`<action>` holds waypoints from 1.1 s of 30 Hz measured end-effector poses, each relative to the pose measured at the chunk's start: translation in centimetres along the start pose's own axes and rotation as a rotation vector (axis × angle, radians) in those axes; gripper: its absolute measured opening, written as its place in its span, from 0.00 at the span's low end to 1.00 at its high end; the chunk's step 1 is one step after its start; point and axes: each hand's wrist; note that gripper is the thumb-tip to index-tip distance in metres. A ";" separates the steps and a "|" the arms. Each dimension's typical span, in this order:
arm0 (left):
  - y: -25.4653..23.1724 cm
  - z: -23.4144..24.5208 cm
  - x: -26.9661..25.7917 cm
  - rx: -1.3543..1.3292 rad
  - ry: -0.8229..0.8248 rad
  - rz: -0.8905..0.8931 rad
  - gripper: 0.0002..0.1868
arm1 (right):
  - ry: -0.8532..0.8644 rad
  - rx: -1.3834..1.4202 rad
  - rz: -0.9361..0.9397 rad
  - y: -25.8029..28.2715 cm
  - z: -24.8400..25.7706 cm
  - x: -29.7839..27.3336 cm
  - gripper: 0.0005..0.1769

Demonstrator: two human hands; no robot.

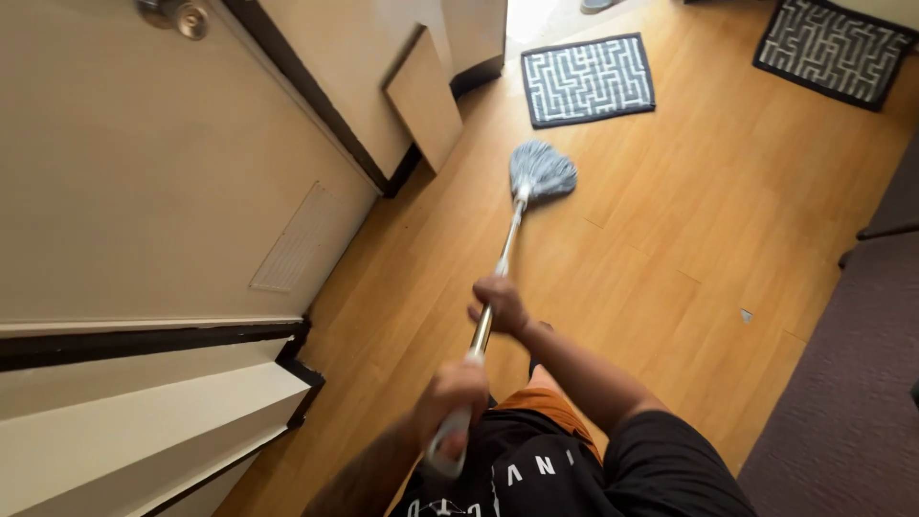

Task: Mopping the wooden floor and arranging floor mats in an entryway.

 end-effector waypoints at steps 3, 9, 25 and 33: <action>-6.5 -0.9 -2.6 0.067 0.015 0.092 0.34 | 0.027 0.117 -0.040 6.7 -0.8 -2.6 0.18; -5.5 -0.2 -4.3 -0.058 0.045 -0.093 0.32 | 0.097 0.165 -0.023 9.4 -1.4 -0.4 0.14; 9.8 11.0 8.3 0.116 -0.358 -0.165 0.36 | 0.183 0.099 0.073 -9.3 -1.1 17.3 0.16; 14.0 16.8 13.8 0.111 -0.467 -0.172 0.36 | 0.197 0.086 0.102 -16.4 -2.9 24.0 0.16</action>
Point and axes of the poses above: each hand's wrist, its own x-axis towards the middle knuckle, its own z-axis out of the back of the hand, y = z × x, and after that the axes turned 10 degrees about -x, right-handed
